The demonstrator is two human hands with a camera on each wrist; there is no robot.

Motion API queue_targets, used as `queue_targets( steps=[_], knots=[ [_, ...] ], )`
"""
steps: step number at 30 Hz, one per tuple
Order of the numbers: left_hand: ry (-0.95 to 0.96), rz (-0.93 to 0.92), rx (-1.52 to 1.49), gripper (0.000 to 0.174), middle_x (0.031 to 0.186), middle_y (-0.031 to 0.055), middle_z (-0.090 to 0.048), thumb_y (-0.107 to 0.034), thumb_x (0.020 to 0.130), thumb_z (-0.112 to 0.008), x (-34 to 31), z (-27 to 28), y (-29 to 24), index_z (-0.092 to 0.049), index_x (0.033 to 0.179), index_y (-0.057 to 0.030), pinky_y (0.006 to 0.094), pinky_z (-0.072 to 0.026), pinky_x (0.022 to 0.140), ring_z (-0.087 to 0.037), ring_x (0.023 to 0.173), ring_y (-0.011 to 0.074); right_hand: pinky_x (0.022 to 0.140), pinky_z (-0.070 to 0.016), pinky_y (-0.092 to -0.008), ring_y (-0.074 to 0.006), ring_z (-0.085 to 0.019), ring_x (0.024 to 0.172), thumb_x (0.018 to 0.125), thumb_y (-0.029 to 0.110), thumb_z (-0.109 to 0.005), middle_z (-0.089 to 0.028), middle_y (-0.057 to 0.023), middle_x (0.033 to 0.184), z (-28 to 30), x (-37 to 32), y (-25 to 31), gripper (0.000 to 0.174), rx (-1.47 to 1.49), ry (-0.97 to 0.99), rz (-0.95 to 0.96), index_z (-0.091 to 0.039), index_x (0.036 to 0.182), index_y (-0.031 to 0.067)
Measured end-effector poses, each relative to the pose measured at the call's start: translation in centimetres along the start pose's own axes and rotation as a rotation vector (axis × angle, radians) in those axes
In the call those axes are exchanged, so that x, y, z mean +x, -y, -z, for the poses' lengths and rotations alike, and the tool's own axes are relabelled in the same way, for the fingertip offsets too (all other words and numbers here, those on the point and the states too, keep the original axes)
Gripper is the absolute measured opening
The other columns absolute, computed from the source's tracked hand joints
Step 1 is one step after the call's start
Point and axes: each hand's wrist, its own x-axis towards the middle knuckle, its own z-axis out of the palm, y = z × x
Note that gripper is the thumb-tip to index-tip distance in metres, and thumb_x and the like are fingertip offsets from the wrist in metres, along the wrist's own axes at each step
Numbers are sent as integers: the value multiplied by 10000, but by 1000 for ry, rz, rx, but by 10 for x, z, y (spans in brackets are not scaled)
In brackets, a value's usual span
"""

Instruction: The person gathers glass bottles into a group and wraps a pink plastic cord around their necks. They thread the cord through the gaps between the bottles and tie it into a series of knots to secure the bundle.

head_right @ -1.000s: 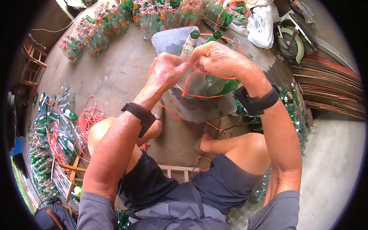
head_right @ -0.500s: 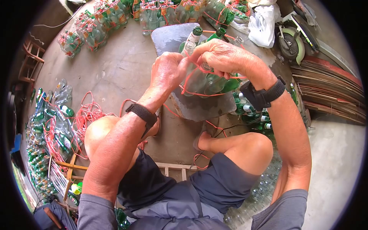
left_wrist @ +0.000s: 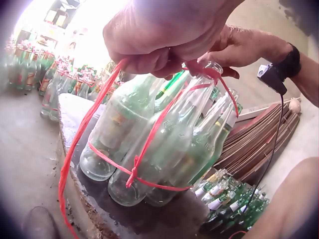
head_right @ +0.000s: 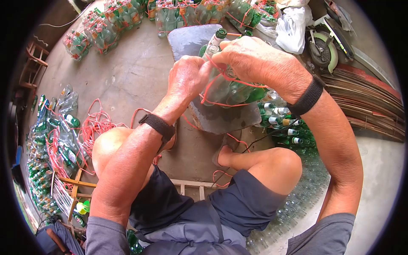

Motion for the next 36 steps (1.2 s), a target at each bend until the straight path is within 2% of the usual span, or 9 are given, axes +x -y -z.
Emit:
queue_targets(
  steps=[6,11,17,24,27,29,30,32,36],
  knots=[
    [22,14,-52,370,928,237,-761,-413,958,-721,-1,-2,-1,-803,921,-55,557,-579,835,-737,935,462,736,-556,-505,-379,-707,868,858,43,-700,-612,-121,939,7,1,-6,224,-133,8,104,-713,1071,111],
    [62,67,-148,381,940,251,-757,-408,964,-704,0,-3,-1,-795,930,-39,564,-573,839,-730,941,477,762,-573,-460,-350,-718,922,801,59,-740,-650,-104,945,16,2,-3,73,-103,-32,56,-669,822,58],
    [80,11,-149,365,946,264,-751,-376,979,-660,-1,-6,0,-792,942,-38,576,-565,842,-719,952,495,763,-562,-478,-368,-709,894,772,52,-742,-620,-119,914,12,6,-13,98,-163,-110,177,-649,766,23],
    [92,21,-215,328,948,258,-749,-343,979,-637,-5,-8,-4,-800,982,-57,561,-564,855,-714,957,491,756,-556,-471,-388,-692,881,729,15,-688,-617,-133,871,20,3,-21,77,-52,-56,67,-614,736,-3],
    [73,-11,-242,310,943,251,-746,-329,975,-635,-6,-11,-4,-805,994,-70,551,-560,845,-715,945,476,729,-542,-438,-355,-682,819,751,45,-683,-614,-118,838,18,-1,-27,80,26,-107,68,-621,758,-4],
    [71,-19,-263,300,937,248,-744,-321,972,-636,-5,-12,-4,-807,998,-77,545,-559,835,-716,934,467,699,-517,-395,-268,-645,746,795,87,-704,-610,-93,798,19,-3,-25,121,359,-118,12,-624,774,-2],
    [71,-23,-287,291,928,248,-742,-312,969,-636,-6,-12,-5,-810,1001,-80,540,-557,824,-717,922,460,699,-517,-395,-268,-645,746,795,87,-704,-610,-93,798,19,-5,-23,121,358,-118,14,-624,774,-2],
    [72,-31,-313,283,919,249,-739,-303,967,-636,-6,-13,-6,-812,1004,-84,536,-555,814,-718,909,453,686,-500,-360,-197,-592,725,841,118,-719,-606,-78,769,18,-10,-19,158,569,-15,-206,-618,818,-1],
    [91,-28,-314,259,889,239,-741,-275,950,-657,-5,-16,-6,-817,1008,-79,523,-556,803,-725,890,435,672,-493,-357,-179,-586,713,884,143,-730,-609,-75,740,14,-16,-27,195,574,-18,-225,-596,842,9]
  ],
)
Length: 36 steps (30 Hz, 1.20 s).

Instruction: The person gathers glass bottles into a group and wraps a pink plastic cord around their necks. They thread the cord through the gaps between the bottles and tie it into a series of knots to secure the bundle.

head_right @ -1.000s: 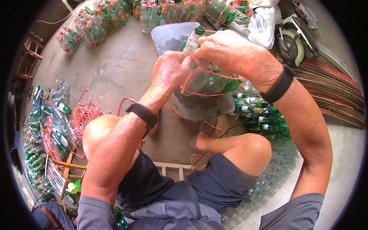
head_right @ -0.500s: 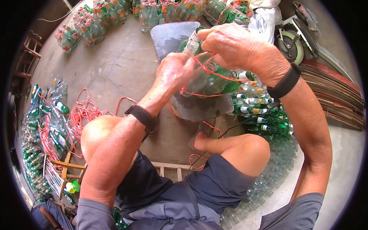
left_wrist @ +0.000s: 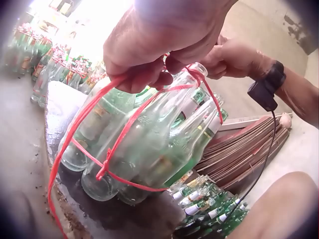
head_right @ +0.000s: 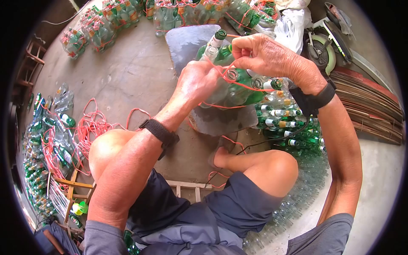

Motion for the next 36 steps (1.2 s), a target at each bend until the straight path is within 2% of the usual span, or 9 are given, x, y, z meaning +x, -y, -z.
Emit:
queue_targets(
  steps=[5,8,12,14,21,24,30,35,36],
  knots=[
    [1,15,-51,250,875,233,-743,-268,937,-681,-1,0,-1,-821,997,-71,517,-556,802,-732,878,421,618,-488,-419,-290,-576,621,914,284,-797,-601,-101,677,3,-7,-3,321,-385,-120,76,-592,853,45],
    [5,5,-95,248,882,240,-743,-252,929,-670,1,-4,4,-822,996,-67,511,-559,809,-735,882,417,609,-489,-436,-337,-586,626,907,322,-809,-611,-118,674,11,-6,-7,348,-476,-68,39,-602,858,46],
    [-3,-17,-109,254,888,250,-742,-221,912,-644,1,-5,5,-820,997,-59,507,-563,815,-734,883,425,623,-495,-431,-335,-610,645,914,307,-798,-635,-122,702,17,-4,-9,322,-486,5,-71,-623,870,40],
    [-4,-13,-122,257,889,252,-741,-213,907,-636,1,-5,6,-819,999,-58,508,-563,818,-733,886,429,654,-512,-411,-311,-631,675,934,239,-770,-655,-137,743,12,-5,-21,242,-336,-143,55,-647,911,32],
    [20,2,-99,263,905,265,-734,-202,921,-617,2,-4,5,-806,1013,-44,508,-558,827,-730,910,441,709,-537,-376,-245,-663,734,960,121,-698,-675,-145,792,5,7,-39,116,-202,-152,88,-662,981,13],
    [7,-5,-119,255,906,266,-731,-198,931,-613,-1,-4,4,-805,1010,-50,506,-557,824,-727,911,444,712,-538,-368,-248,-664,735,960,122,-690,-676,-138,781,3,11,-38,116,-195,-174,53,-666,969,8],
    [-6,-6,-125,243,910,262,-731,-193,939,-615,0,-6,6,-806,1004,-59,504,-557,819,-719,912,452,704,-542,-356,-165,-666,737,971,128,-671,-671,-82,743,5,19,-41,128,-75,-88,-45,-707,985,6],
    [-30,0,-127,240,904,257,-730,-188,936,-616,-1,-6,5,-807,1006,-61,503,-557,813,-716,908,453,494,-529,-314,-111,-623,568,1007,148,-639,-686,-62,749,7,25,-36,166,12,-53,-167,-728,982,11],
    [-31,-4,-128,239,902,256,-731,-189,937,-617,-1,-6,5,-809,1010,-66,502,-557,811,-716,906,453,494,-529,-314,-111,-623,568,1007,148,-639,-686,-62,749,7,26,-37,166,13,-54,-167,-728,982,11]
  ],
)
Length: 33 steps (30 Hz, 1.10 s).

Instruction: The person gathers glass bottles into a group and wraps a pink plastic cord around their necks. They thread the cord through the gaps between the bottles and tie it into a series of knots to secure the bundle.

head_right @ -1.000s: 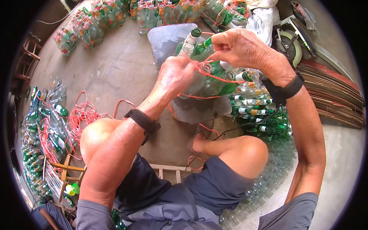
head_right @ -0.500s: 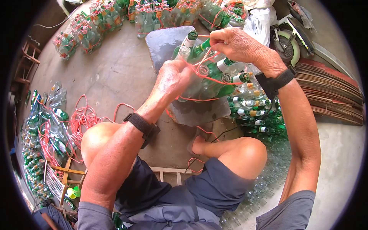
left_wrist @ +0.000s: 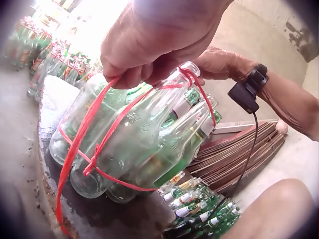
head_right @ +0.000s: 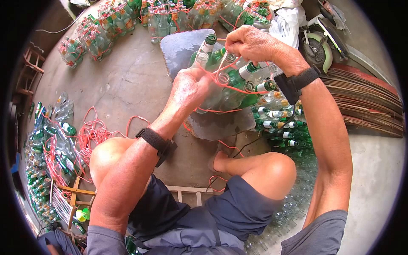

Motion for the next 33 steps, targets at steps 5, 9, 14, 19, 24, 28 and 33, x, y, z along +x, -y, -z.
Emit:
queue_targets(
  steps=[5,9,14,19,24,28,33],
  knots=[
    [10,16,10,240,910,250,-735,-192,940,-621,0,1,-2,-817,1025,-83,499,-556,819,-716,914,449,435,-486,-287,-103,-610,470,1032,136,-632,-635,-18,646,-1,5,5,167,-53,41,-53,-733,1054,5],
    [39,45,24,241,921,252,-740,-191,939,-627,-2,5,-5,-821,1036,-85,492,-556,847,-722,935,442,418,-491,-293,-115,-641,479,1028,116,-627,-659,-36,664,-2,6,6,171,-64,43,-84,-746,1073,2],
    [67,74,42,249,931,256,-743,-186,931,-626,-3,12,-8,-821,1037,-72,488,-556,877,-727,962,436,394,-483,-286,-122,-649,462,1020,71,-596,-682,-38,668,-7,6,3,214,-85,52,-100,-764,1135,6],
    [51,67,106,258,946,259,-745,-164,896,-600,-3,14,-1,-823,976,-63,512,-565,878,-727,941,455,385,-479,-280,-115,-634,437,1018,53,-586,-700,-32,682,-7,7,-2,233,-71,75,-127,-770,1156,14],
    [37,28,167,333,578,80,-616,-294,951,-715,-3,16,5,-761,825,11,382,-492,578,-574,569,124,386,-479,-280,-113,-629,432,1018,45,-583,-698,-30,686,-7,8,-2,236,-39,97,-136,-772,1157,17],
    [51,88,245,244,951,253,-755,-175,859,-615,-6,22,-5,-821,925,-63,526,-572,891,-729,955,465,392,-478,-286,-113,-630,439,1015,36,-581,-697,-36,695,-8,9,-2,246,-26,98,-139,-773,1167,21],
    [34,100,269,240,935,256,-755,-190,835,-632,-5,29,-12,-816,907,-54,533,-575,885,-735,939,465,393,-469,-283,-101,-623,445,1011,25,-576,-691,-29,693,-11,10,-8,260,43,101,-164,-772,1183,25]
  ],
)
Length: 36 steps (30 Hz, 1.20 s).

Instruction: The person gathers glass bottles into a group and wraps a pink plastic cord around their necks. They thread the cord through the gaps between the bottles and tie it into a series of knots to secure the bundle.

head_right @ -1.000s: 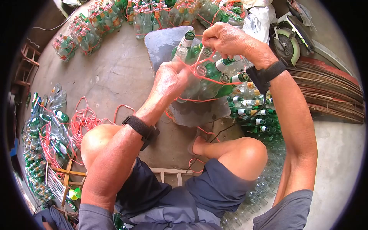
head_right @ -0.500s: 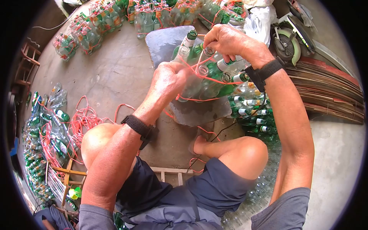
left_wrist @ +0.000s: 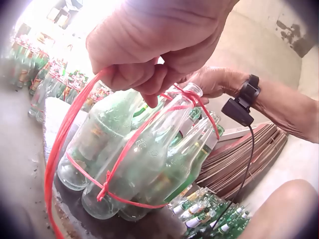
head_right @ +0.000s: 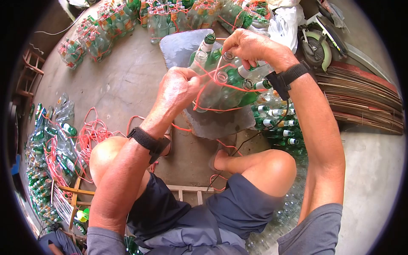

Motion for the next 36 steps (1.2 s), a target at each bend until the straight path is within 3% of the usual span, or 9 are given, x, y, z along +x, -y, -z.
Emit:
queue_targets(
  steps=[5,7,11,27,29,30,32,34,36],
  knots=[
    [21,-12,29,252,924,266,-753,-198,819,-638,3,11,-2,-818,913,-47,531,-580,884,-739,933,464,395,-454,-278,-86,-582,438,1002,18,-560,-669,-15,666,1,-1,-4,298,-37,22,41,-774,1207,60],
    [-63,-122,27,226,621,171,-603,-182,849,-608,5,10,1,-729,818,6,411,-539,667,-652,613,204,397,-454,-279,-86,-579,440,997,19,-561,-667,-15,662,2,-1,-3,304,-52,32,41,-773,1209,65],
    [-14,-130,111,233,620,167,-601,-188,842,-604,7,18,2,-731,817,5,406,-540,673,-649,614,198,403,-457,-282,-85,-571,441,986,26,-560,-668,-16,660,5,-4,3,312,-88,69,26,-771,1212,64],
    [68,-136,195,287,750,214,-719,-184,837,-615,6,32,11,-805,961,-8,426,-565,722,-720,704,273,398,-453,-266,-78,-595,466,1014,26,-517,-698,-39,739,-3,-17,3,305,25,40,-3,-738,1225,12],
    [78,-151,150,289,739,212,-717,-185,839,-622,7,35,9,-804,966,0,422,-563,712,-712,691,259,511,-541,-316,-161,-699,618,1035,82,-554,-745,-100,848,-10,-27,5,264,36,-112,-15,-733,1214,7],
    [90,-135,147,271,821,245,-730,-186,834,-621,5,37,6,-809,935,-19,468,-573,795,-722,805,365,511,-541,-316,-161,-699,618,1035,82,-554,-745,-100,848,-17,-31,5,264,34,-112,-15,-733,1214,7],
    [100,-114,145,257,902,278,-742,-187,830,-619,3,37,5,-814,905,-38,515,-583,879,-732,918,471,764,-601,-470,-360,-757,860,989,233,-656,-749,-229,914,-36,-42,6,324,-152,-530,330,-732,1175,-20],
    [61,-159,104,266,632,142,-631,-184,851,-619,2,37,7,-755,894,40,399,-517,632,-594,616,152,957,-559,-509,-464,-714,1040,940,410,-745,-731,-277,1036,-56,-65,36,552,-67,-484,224,-678,1256,-37],
    [53,-188,107,253,614,122,-598,-179,854,-615,1,37,5,-726,866,48,388,-501,615,-562,613,130,948,-576,-472,-432,-713,1072,910,474,-793,-679,-261,1286,-82,-77,50,733,-393,-715,155,-596,1403,-32]
  ],
)
